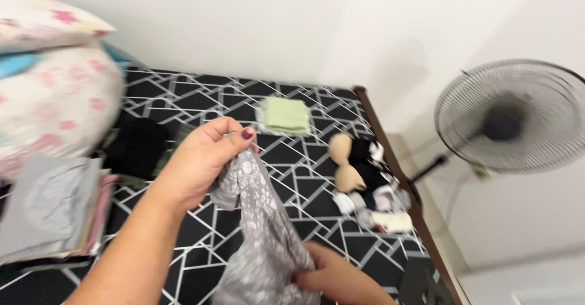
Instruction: The person folds several pieces of underwear on a bed. They handle each item one at a time, smoothing and folding them into compact shapes, then placing them into a black plastic bag. The process is repeated for multiple items of different colors and patterns.
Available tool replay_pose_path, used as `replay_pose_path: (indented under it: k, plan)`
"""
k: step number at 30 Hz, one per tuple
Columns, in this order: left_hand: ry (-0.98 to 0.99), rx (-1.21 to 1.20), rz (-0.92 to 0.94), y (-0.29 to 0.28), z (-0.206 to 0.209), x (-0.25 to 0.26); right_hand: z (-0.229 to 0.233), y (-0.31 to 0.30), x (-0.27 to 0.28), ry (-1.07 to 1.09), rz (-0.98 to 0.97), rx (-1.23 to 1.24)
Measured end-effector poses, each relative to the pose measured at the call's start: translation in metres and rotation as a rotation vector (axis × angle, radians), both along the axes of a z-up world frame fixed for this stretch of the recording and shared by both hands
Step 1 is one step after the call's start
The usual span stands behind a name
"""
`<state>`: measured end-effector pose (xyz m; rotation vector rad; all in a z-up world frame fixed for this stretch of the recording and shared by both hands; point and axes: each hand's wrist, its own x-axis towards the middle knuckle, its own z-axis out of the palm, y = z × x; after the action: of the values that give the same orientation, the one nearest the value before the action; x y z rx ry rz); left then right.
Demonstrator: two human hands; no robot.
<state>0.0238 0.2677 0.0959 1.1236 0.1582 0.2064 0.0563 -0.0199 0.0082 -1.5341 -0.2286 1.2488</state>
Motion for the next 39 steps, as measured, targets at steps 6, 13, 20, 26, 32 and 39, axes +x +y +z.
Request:
replay_pose_path:
  k: [6, 13, 20, 26, 32, 39]
  plan:
    - [0.189, 0.421, 0.314, 0.033, 0.016, -0.030, -0.022, -0.007, 0.076, -0.207, -0.120, 0.095]
    - [0.256, 0.620, 0.424, 0.017, 0.006, -0.015, 0.009, -0.037, 0.164, -0.271, -0.185, 0.401]
    - [0.518, 0.933, 0.037, -0.007, -0.020, 0.016, 0.023, -0.061, 0.226, -0.115, -0.472, 0.319]
    - [0.662, 1.238, 0.255, -0.008, -0.064, 0.029, 0.016, -0.067, 0.256, -0.138, -0.398, 0.348]
    - [0.349, 0.276, 0.444, -0.020, -0.053, 0.055, -0.029, -0.073, 0.265, -0.018, -0.362, 0.504]
    - [0.223, -0.014, 0.291, -0.047, -0.005, 0.085, -0.099, -0.084, 0.231, -0.097, 0.534, 0.118]
